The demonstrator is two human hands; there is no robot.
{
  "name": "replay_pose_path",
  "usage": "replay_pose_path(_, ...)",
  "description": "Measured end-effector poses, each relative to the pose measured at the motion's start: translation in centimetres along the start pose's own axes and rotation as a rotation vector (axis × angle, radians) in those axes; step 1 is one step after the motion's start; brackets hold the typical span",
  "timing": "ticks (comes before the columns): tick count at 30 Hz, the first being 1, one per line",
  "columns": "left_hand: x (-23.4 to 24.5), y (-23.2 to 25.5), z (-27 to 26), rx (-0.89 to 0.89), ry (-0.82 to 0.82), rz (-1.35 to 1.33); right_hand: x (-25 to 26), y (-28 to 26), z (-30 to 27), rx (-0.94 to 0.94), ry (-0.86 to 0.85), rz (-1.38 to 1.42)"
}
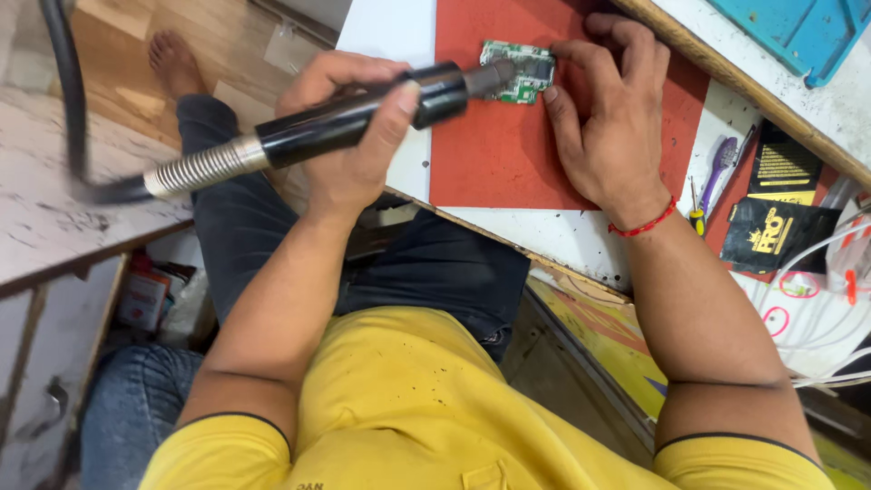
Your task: The person uses a hot air gun to apply heat to a small green circuit board placed on a red mat. They hold the board steady with their right hand while directing the hot air with their left hand, repeatedly moving the tool across the surface of the board.
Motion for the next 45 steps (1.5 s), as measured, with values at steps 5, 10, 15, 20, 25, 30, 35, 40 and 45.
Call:
replay_pose_path(5, 0.0, -0.6, -0.1, 0.039, 0.066, -0.046, 0.1, -0.2, 0.0, 0.03, 0.017, -0.011)
replay_pose_path(10, -0.1, 0.1, 0.2, 0.061, -0.007, 0.136, 0.4, -0.3, 0.2, 0.021, -0.001, -0.009)
replay_pose_path(15, 0.1, -0.2, 0.3, 0.0, -0.112, 0.016, 1.0, -0.6, 0.3, 0.08, 0.036, 0.015)
replay_pose_path(20, -0.1, 0.0, 0.3, -0.045, -0.019, 0.113, 1.2, -0.9, 0.3, 0.071, 0.06, 0.024)
replay_pose_path(25, 0.4, -0.3, 0.1, -0.068, 0.044, 0.113, 1.3, -0.7, 0.2, 0.12, 0.032, 0.014)
replay_pose_path(30, 0.5, -0.5, 0.3, -0.028, -0.032, 0.027, 1.4, -0.9, 0.4, 0.156, 0.003, -0.004)
replay_pose_path(35, 0.1, 0.4, 0.6, -0.029, -0.189, 0.027, 1.2, -1.2, 0.6, 0.174, -0.051, -0.102)
replay_pose_path(40, 0.2, -0.2, 0.7, -0.031, -0.089, 0.085, 0.6, -0.4, 0.2, 0.104, -0.09, -0.072)
replay_pose_path(45, 0.2, -0.5, -0.1, -0.029, -0.046, 0.066, 0.7, -0.4, 0.2, 0.101, -0.07, -0.056)
Point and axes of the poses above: each hand's wrist, its own z-axis towards the middle knuckle, its own x-axis out of the back of the hand, y = z × x, the point moved 4 cm from there along z, towards the middle knuckle, and after that the axes turned 6 degrees about -y, right-handed, at the moved point
